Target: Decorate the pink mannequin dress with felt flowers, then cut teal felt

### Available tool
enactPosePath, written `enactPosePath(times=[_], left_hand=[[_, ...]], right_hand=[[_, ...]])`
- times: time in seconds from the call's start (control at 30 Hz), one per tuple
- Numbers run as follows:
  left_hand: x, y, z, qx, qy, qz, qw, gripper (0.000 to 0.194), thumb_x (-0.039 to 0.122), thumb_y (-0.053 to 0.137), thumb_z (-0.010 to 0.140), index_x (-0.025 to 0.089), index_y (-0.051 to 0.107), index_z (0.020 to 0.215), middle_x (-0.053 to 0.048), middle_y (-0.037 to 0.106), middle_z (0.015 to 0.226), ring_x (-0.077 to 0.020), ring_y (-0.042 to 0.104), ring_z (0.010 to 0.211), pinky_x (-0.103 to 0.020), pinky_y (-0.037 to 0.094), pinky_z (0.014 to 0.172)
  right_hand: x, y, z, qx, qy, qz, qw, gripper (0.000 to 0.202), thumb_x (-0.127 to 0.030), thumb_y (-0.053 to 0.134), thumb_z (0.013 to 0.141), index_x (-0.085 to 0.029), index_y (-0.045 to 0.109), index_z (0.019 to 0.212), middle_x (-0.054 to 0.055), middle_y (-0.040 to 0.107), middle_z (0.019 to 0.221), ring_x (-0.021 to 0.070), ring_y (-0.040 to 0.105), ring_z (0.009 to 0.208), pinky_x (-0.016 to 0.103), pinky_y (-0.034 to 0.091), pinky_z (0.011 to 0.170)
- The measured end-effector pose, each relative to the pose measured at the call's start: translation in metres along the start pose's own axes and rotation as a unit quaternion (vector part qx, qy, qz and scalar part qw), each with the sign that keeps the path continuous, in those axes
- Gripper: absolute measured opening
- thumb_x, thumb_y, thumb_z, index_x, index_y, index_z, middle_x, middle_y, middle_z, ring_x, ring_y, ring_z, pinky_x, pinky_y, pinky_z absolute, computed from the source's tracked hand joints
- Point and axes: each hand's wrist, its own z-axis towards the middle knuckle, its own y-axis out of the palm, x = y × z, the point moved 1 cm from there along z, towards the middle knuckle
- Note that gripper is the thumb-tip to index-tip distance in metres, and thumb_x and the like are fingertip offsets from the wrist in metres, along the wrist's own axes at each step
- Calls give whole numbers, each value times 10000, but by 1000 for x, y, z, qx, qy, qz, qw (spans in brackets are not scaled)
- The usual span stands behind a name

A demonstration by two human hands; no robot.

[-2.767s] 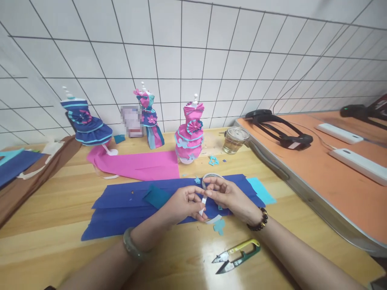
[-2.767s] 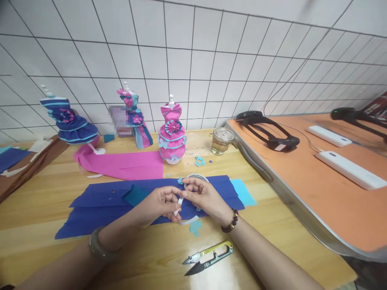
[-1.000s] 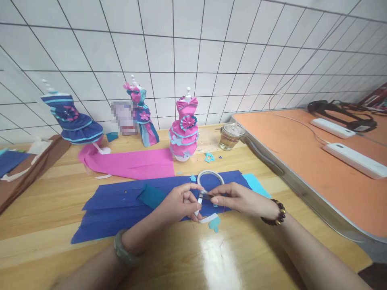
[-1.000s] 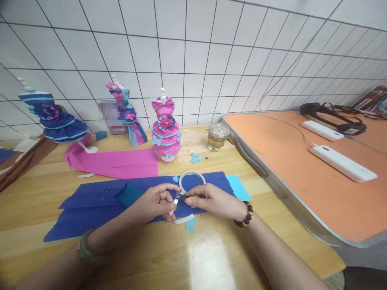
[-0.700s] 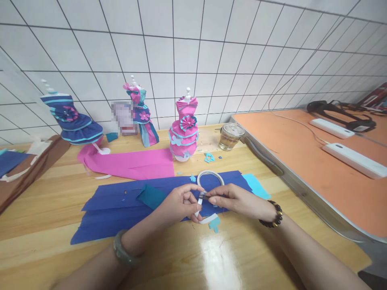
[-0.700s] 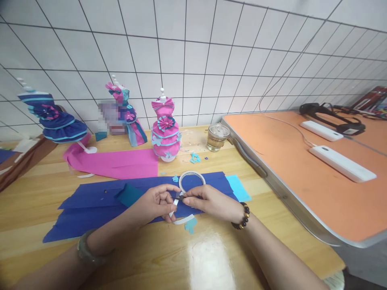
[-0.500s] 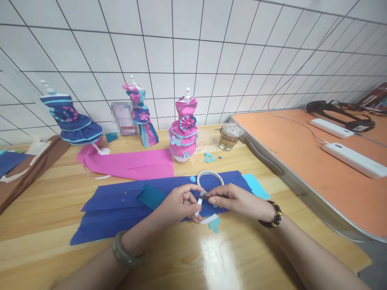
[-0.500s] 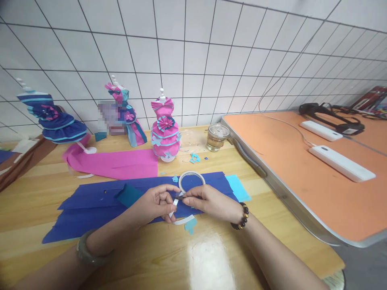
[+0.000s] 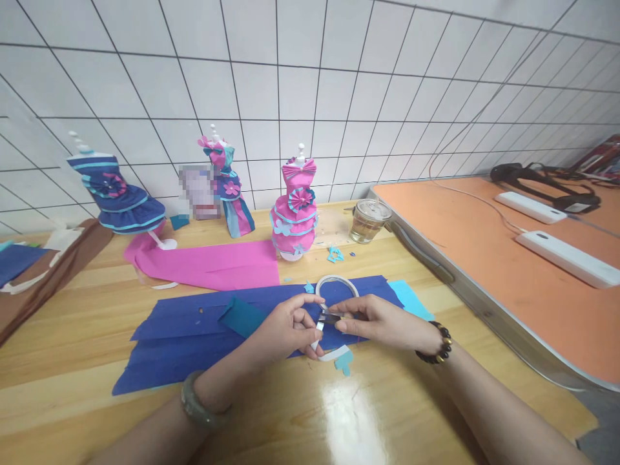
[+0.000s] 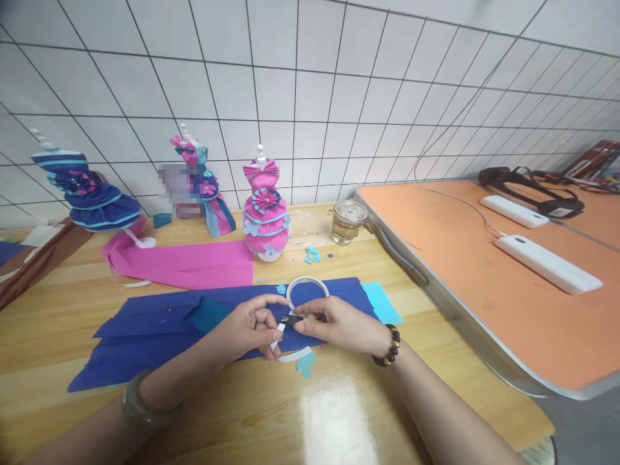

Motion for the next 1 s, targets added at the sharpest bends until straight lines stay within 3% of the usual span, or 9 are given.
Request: enactPosePath(times=[0.07, 0.13, 0.23, 0.33, 0.4, 0.53, 0.6, 0.8, 1.0], left_hand=[[1, 0, -1, 7, 0, -1, 1000, 545, 192, 650, 684, 173, 405, 1170, 34, 557, 634, -180, 649, 552, -288, 523, 520], [1, 0, -1, 11, -3, -4, 1000, 586, 182, 653, 681, 185, 371, 1194, 44, 546, 629, -182, 650, 551, -277, 517, 506], [2, 1, -2, 17, -13, -11, 1000, 654, 165, 652, 677, 201, 315, 1236, 50, 540, 626, -188, 652, 557, -273, 516, 496], [6, 1, -4, 33, -32, -15, 999, 705, 181, 639, 693, 207, 251, 1280, 28, 558, 672, -195, 655, 565, -275, 516, 478], [11, 0, -6, 47, -45, -7, 998, 700, 218, 625, 715, 208, 229, 1292, 9, 562, 714, -201, 657, 574, -273, 512, 459], [19, -5, -10, 67, -58, 16, 996, 616, 274, 593, 745, 218, 267, 1264, 18, 517, 717, -226, 666, 616, -256, 499, 418], [22, -7, -12, 70, -61, 21, 995, 597, 280, 589, 745, 223, 278, 1252, 20, 504, 714, -241, 670, 651, -257, 501, 415], [33, -11, -17, 76, -76, 64, 992, 638, 265, 599, 721, 205, 267, 1262, -45, 581, 787, -240, 664, 700, -249, 496, 421], [43, -16, -21, 89, -50, 115, 988, 585, 244, 548, 738, 194, 274, 1252, -16, 578, 750, -160, 619, 524, -208, 439, 374]], right_hand=[[1, 0, 0, 7, 5, -3, 1000, 449, -478, 503, 825, -145, 596, 1110, -50, 378, 570, 78, 296, 511, 199, 249, 449], [2, 0, 0, 29, 6, -17, 999, 472, -474, 511, 820, -150, 571, 1158, -33, 452, 605, 81, 332, 513, 197, 273, 446], [2, 0, -1, 81, -16, -52, 995, 464, -457, 529, 812, -159, 572, 1166, 37, 602, 825, 106, 448, 603, 211, 370, 519], [-2, -4, -4, 93, -33, -48, 994, 447, -443, 544, 806, -161, 580, 1151, 55, 622, 914, 123, 497, 680, 223, 407, 587], [-5, -7, -7, 46, -27, -26, 998, 433, -438, 569, 789, -150, 601, 1110, 38, 618, 841, 109, 489, 645, 209, 397, 564], [-7, -1, -14, -153, -10, 13, 988, 403, -410, 636, 737, -127, 655, 1022, -11, 593, 654, 71, 461, 525, 171, 360, 487], [-8, 6, -15, -211, -8, 4, 977, 357, -374, 648, 732, -141, 675, 1001, -2, 637, 676, 76, 510, 532, 164, 374, 497], [-11, 29, -10, -207, -19, -134, 969, 127, -208, 698, 680, -203, 736, 801, -32, 675, 607, 78, 570, 529, 139, 351, 467], [-11, 30, -11, -205, -33, -118, 971, 160, -302, 665, 729, -176, 741, 792, -14, 663, 608, 70, 535, 503, 152, 351, 468]])
